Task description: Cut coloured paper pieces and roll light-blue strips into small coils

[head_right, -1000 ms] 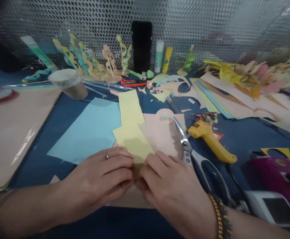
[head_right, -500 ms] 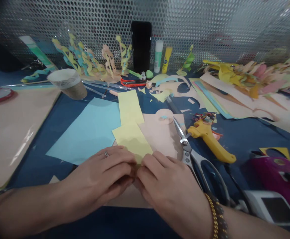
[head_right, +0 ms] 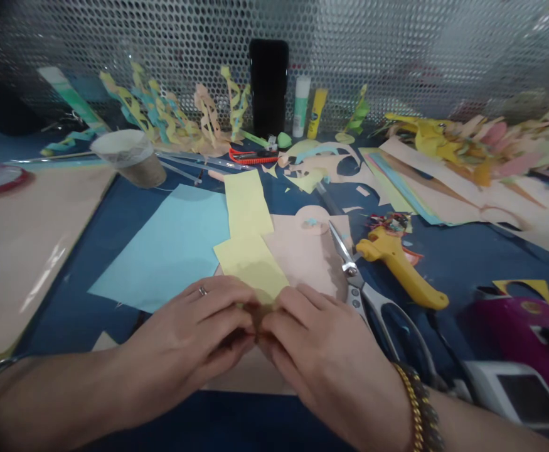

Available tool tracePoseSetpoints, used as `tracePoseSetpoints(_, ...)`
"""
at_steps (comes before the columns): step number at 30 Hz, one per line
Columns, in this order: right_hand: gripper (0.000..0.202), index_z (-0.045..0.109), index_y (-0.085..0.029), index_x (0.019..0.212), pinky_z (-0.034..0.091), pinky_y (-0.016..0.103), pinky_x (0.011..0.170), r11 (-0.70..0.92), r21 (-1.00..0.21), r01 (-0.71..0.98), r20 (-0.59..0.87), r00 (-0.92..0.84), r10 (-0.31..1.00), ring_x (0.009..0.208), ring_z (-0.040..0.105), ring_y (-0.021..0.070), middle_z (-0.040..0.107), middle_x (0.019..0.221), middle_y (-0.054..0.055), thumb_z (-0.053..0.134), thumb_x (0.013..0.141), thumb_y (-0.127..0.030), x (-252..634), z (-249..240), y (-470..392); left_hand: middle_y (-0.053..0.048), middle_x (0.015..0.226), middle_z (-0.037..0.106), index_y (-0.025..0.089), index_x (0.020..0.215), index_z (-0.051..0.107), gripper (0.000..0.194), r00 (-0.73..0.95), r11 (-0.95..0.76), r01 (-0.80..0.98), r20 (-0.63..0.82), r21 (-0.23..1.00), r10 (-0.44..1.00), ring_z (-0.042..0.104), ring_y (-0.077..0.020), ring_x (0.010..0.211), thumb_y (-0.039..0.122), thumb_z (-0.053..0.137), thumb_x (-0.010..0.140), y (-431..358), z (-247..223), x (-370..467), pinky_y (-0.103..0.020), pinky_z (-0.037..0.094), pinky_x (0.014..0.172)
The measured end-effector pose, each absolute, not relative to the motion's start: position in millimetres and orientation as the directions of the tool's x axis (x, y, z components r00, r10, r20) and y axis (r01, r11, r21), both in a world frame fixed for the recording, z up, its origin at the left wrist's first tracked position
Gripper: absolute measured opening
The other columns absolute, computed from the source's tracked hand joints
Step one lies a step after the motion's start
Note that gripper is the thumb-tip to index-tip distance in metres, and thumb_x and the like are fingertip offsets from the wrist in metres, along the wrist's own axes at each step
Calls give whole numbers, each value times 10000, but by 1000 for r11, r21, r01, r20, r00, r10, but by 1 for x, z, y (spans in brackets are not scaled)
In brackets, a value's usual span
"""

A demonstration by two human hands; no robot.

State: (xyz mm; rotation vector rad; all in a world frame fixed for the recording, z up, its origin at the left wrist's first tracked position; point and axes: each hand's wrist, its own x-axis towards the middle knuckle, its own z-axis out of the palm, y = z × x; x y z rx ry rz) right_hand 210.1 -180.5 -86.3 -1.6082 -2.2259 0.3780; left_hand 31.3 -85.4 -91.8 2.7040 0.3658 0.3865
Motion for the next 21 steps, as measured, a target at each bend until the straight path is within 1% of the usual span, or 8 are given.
tracePoseSetpoints(2, 152, 614, -205, 873, 463, 307, 649, 359, -376, 854, 182, -312, 932, 770, 546, 169, 588, 846, 17, 480, 941, -232, 211, -86, -182, -70, 1038, 642, 153, 846, 615, 146, 912, -866, 240, 204, 438, 356, 592, -225, 988, 180, 486, 909, -87, -91, 31, -414, 495, 874)
tracePoseSetpoints(5, 246, 626, -192, 803, 458, 287, 611, 420, -269, 867, 218, -369, 903, 744, 554, 160, 593, 813, 23, 438, 959, -218, 211, -87, -183, -73, 1066, 628, 151, 845, 619, 120, 900, -830, 276, 173, 484, 401, 589, -237, 986, 174, 509, 888, -87, -91, 31, -428, 492, 873)
tracePoseSetpoints(7, 270, 630, -188, 792, 449, 287, 576, 429, -211, 878, 220, -385, 897, 715, 554, 160, 586, 786, 23, 421, 962, -212, 210, -88, -183, -70, 1070, 620, 158, 826, 621, 110, 899, -811, 295, 142, 506, 415, 584, -240, 987, 167, 523, 875, -87, -91, 31, -434, 488, 871)
tracePoseSetpoints(11, 242, 622, -194, 800, 425, 312, 528, 420, -134, 898, 226, -385, 895, 693, 561, 177, 586, 780, 14, 439, 951, -233, 208, -91, -183, -64, 1073, 604, 168, 820, 620, 99, 901, -791, 311, 101, 527, 421, 567, -242, 1004, 166, 533, 867, -87, -91, 32, -434, 479, 875)
tracePoseSetpoints(15, 193, 595, -194, 760, 412, 324, 494, 406, -120, 906, 228, -373, 899, 669, 565, 189, 575, 761, 8, 500, 918, -251, 207, -91, -182, -71, 1076, 593, 161, 841, 603, 73, 911, -815, 288, 118, 502, 395, 558, -247, 993, 170, 536, 868, -87, -92, 30, -452, 469, 884)
tracePoseSetpoints(19, 135, 586, -177, 766, 437, 318, 488, 393, -164, 905, 218, -355, 909, 652, 558, 192, 565, 749, 18, 543, 885, -225, 205, -89, -180, -66, 1083, 598, 167, 859, 589, 66, 913, -826, 259, 151, 500, 378, 561, -236, 1002, 171, 526, 876, -86, -93, 29, -442, 456, 906)
tracePoseSetpoints(21, 115, 582, -175, 764, 456, 321, 511, 373, -203, 905, 199, -335, 921, 660, 553, 196, 561, 746, 23, 558, 871, -209, 205, -89, -180, -60, 1093, 600, 173, 865, 591, 82, 914, -823, 253, 153, 508, 376, 561, -232, 1012, 179, 512, 889, -86, -94, 29, -437, 450, 908)
